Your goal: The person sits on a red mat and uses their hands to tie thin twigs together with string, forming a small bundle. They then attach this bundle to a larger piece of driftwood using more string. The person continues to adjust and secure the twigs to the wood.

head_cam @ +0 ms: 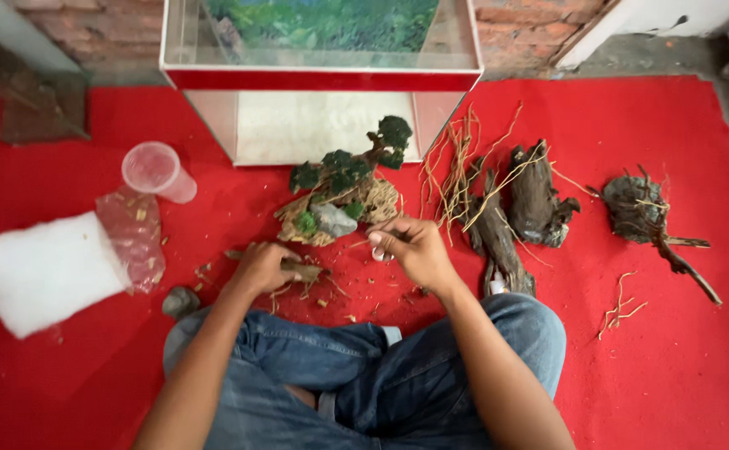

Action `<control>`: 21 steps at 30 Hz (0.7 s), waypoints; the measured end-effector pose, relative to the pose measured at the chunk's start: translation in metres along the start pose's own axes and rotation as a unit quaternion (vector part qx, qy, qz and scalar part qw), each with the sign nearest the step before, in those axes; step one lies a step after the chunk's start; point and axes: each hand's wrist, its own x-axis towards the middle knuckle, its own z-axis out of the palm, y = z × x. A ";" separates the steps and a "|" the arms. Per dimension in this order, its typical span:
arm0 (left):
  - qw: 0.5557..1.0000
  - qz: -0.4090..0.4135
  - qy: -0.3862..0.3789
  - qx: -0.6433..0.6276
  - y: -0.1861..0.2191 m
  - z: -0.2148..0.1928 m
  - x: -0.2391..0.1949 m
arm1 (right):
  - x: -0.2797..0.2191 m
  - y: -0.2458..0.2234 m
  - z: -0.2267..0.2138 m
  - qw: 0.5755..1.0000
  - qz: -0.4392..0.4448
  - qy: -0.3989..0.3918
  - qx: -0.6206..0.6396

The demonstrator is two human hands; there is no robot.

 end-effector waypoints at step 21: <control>0.966 -0.032 -0.130 -0.221 -0.024 0.033 0.024 | -0.001 0.006 -0.009 0.985 0.046 -0.008 0.165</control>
